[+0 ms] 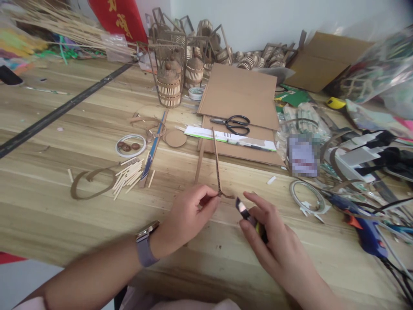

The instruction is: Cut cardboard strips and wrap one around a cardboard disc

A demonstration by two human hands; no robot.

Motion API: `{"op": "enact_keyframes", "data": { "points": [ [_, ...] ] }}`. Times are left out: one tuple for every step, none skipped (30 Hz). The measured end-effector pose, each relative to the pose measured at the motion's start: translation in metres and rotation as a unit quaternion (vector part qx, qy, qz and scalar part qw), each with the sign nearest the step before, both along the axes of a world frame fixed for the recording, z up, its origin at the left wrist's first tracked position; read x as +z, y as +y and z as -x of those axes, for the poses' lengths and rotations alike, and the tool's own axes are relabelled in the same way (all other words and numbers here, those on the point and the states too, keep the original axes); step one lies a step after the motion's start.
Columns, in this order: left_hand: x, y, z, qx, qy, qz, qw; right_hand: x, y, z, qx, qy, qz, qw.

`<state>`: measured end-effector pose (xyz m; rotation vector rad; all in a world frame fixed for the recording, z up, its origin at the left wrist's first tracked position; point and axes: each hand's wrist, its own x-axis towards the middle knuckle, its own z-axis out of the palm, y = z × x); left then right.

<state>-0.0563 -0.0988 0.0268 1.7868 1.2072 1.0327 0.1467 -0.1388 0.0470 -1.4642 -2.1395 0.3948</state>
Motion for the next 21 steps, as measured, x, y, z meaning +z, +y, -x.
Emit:
{"op": "enact_keyframes", "data": {
  "points": [
    [-0.001, 0.001, 0.0, 0.003, 0.005, -0.004, 1.0, 0.0, 0.002, -0.004, -0.017, -0.026, -0.004, 1.0],
    [-0.001, 0.001, 0.0, 0.005, 0.009, -0.009, 1.0, -0.001, 0.005, -0.008, -0.034, -0.067, -0.008, 0.997],
    [-0.001, 0.001, 0.0, 0.006, 0.014, -0.014, 1.0, -0.002, 0.007, -0.012, -0.049, -0.117, -0.009, 0.992],
    [-0.001, 0.001, 0.0, 0.006, 0.02, -0.019, 1.0, -0.005, 0.01, -0.015, -0.057, -0.169, -0.01, 0.984],
    [-0.001, 0.001, 0.0, 0.005, 0.026, -0.024, 0.999, -0.008, 0.012, -0.018, -0.062, -0.215, -0.007, 0.975],
    [-0.002, 0.001, 0.0, 0.003, 0.033, -0.029, 0.999, -0.012, 0.014, -0.02, -0.062, -0.25, -0.004, 0.966],
    [-0.002, 0.0, 0.0, 0.001, 0.04, -0.034, 0.999, -0.015, 0.016, -0.021, -0.059, -0.271, 0.001, 0.961],
    [-0.003, 0.0, 0.0, -0.002, 0.046, -0.041, 0.998, -0.017, 0.018, -0.022, -0.054, -0.28, 0.007, 0.958],
    [-0.003, -0.001, 0.0, -0.005, 0.053, -0.049, 0.997, -0.018, 0.019, -0.021, -0.049, -0.281, 0.008, 0.959],
    [-0.004, -0.001, 0.0, -0.008, 0.061, -0.058, 0.996, -0.018, 0.02, -0.021, -0.046, -0.277, 0.004, 0.96],
    [-0.004, -0.002, 0.0, -0.01, 0.068, -0.068, 0.995, -0.016, 0.021, -0.02, -0.047, -0.271, -0.009, 0.961],
    [-0.004, -0.002, 0.0, -0.012, 0.076, -0.078, 0.994, -0.013, 0.022, -0.018, -0.052, -0.261, -0.031, 0.964],
    [-0.004, -0.002, 0.0, -0.014, 0.082, -0.09, 0.992, -0.01, 0.022, -0.016, -0.057, -0.242, -0.057, 0.967],
    [-0.004, -0.002, -0.001, -0.017, 0.088, -0.1, 0.991, -0.006, 0.022, -0.013, -0.057, -0.214, -0.079, 0.972],
    [-0.004, -0.002, -0.001, -0.02, 0.092, -0.109, 0.99, -0.002, 0.021, -0.009, -0.052, -0.177, -0.093, 0.978],
    [-0.004, -0.002, -0.001, -0.023, 0.096, -0.117, 0.988, 0.002, 0.021, -0.004, -0.038, -0.136, -0.097, 0.985],
    [-0.004, -0.002, -0.001, -0.025, 0.099, -0.123, 0.987, 0.005, 0.02, 0.001, -0.019, -0.097, -0.093, 0.991],
    [-0.004, -0.002, -0.001, -0.029, 0.102, -0.125, 0.986, 0.008, 0.019, 0.006, -0.001, -0.07, -0.09, 0.993],
    [-0.004, -0.002, -0.002, -0.033, 0.103, -0.126, 0.986, 0.009, 0.018, 0.012, 0.01, -0.056, -0.093, 0.994],
    [-0.005, -0.002, -0.002, -0.039, 0.104, -0.126, 0.986, 0.01, 0.017, 0.017, 0.012, -0.053, -0.1, 0.993],
    [-0.005, -0.003, -0.002, -0.045, 0.106, -0.126, 0.985, 0.01, 0.017, 0.021, 0.011, -0.057, -0.11, 0.992]
  ]
}}
